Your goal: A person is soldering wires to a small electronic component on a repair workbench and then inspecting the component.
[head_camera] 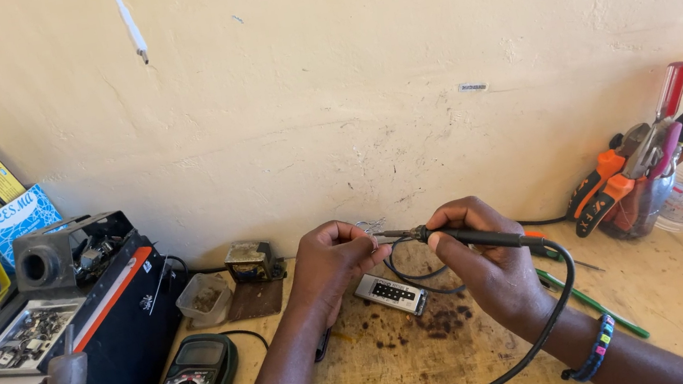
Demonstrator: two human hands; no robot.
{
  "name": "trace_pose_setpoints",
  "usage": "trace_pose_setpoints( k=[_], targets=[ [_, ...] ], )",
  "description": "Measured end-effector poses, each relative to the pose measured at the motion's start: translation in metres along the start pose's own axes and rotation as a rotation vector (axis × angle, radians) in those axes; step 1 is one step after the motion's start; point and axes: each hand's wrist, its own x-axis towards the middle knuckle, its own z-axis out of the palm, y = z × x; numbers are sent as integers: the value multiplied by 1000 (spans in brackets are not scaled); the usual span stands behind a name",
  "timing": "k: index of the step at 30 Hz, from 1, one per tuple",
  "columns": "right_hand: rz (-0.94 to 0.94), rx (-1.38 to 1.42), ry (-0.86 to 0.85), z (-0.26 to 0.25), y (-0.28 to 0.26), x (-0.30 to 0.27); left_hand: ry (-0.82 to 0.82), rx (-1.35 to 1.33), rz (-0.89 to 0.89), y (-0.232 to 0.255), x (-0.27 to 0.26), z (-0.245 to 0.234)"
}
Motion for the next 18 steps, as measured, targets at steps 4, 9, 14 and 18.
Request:
trace_pose_setpoints(
  k=[4, 9, 14, 18],
  targets=[
    [4, 12, 3, 0, 0, 0, 9, -1, -12, -1, 1, 0],
    [-6, 3, 5, 0, -1, 0, 3, -2, -11, 1, 0, 1],
    [26, 2, 11, 1, -2, 0, 3, -2, -3, 0, -1, 1],
    [22, -2, 13, 1, -1, 0, 7, 11, -11, 1, -1, 1]
  ],
)
